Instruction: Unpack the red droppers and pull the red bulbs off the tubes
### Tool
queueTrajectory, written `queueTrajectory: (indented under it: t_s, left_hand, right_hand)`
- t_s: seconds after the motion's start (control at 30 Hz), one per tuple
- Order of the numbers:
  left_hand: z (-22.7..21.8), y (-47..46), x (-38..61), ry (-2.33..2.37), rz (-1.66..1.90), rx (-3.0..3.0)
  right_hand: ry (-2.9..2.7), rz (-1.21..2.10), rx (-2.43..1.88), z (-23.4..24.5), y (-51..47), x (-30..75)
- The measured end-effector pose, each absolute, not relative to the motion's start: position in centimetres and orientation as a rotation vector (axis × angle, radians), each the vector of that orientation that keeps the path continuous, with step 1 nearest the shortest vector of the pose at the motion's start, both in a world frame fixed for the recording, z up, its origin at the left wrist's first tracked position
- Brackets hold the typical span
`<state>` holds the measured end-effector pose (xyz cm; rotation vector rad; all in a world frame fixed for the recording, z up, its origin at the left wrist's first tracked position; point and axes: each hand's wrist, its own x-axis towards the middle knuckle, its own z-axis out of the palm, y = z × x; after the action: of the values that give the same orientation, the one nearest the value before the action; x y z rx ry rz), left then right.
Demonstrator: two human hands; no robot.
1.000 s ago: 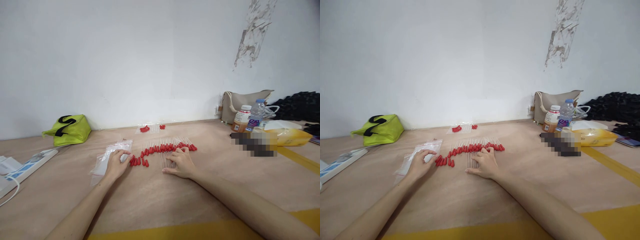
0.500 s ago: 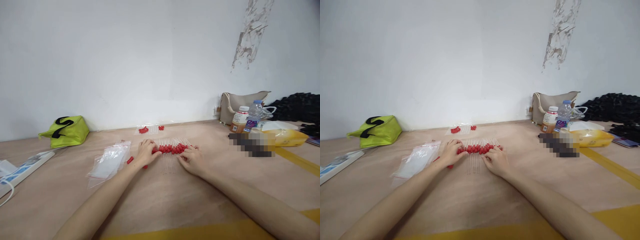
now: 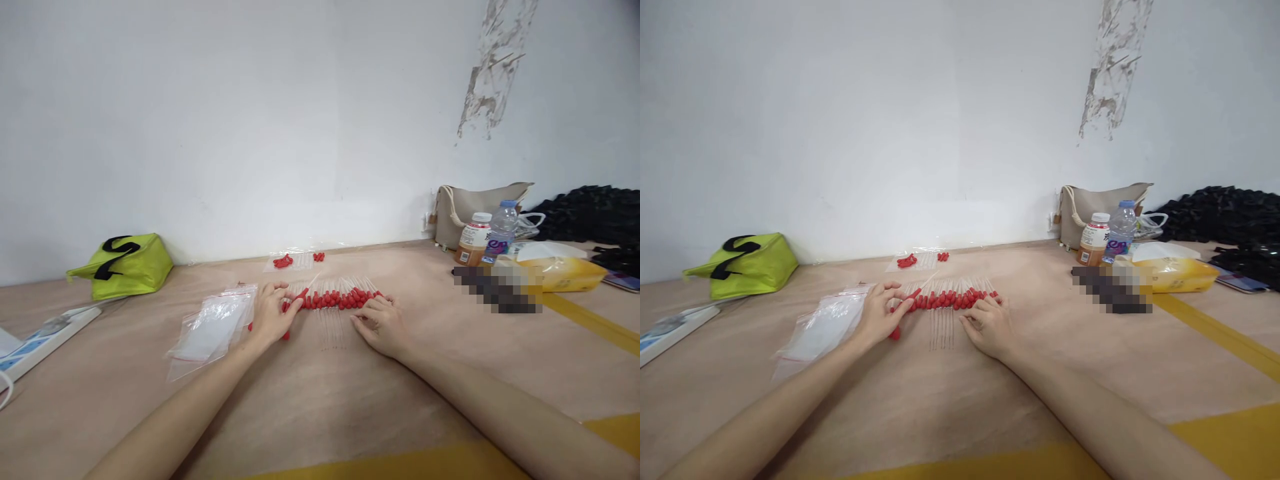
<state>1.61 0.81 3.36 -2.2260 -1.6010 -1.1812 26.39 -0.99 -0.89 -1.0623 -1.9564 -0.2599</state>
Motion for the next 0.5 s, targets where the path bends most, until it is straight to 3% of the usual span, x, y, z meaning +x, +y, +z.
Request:
queueTrajectory:
  t_s: [0.23, 0.5]
  left_hand:
    - [1.1, -4.3, -0.8, -1.373, -1.166, -2.408]
    - [0.5, -4.7, 0.1, -1.167, -1.127, -2.435]
  right_hand:
    - [-2.085, -0.402, -0.974, -0.5, -1.6, 26.3]
    - [-2.266, -0.261, -0.801, -0.6, -2.6, 24.7]
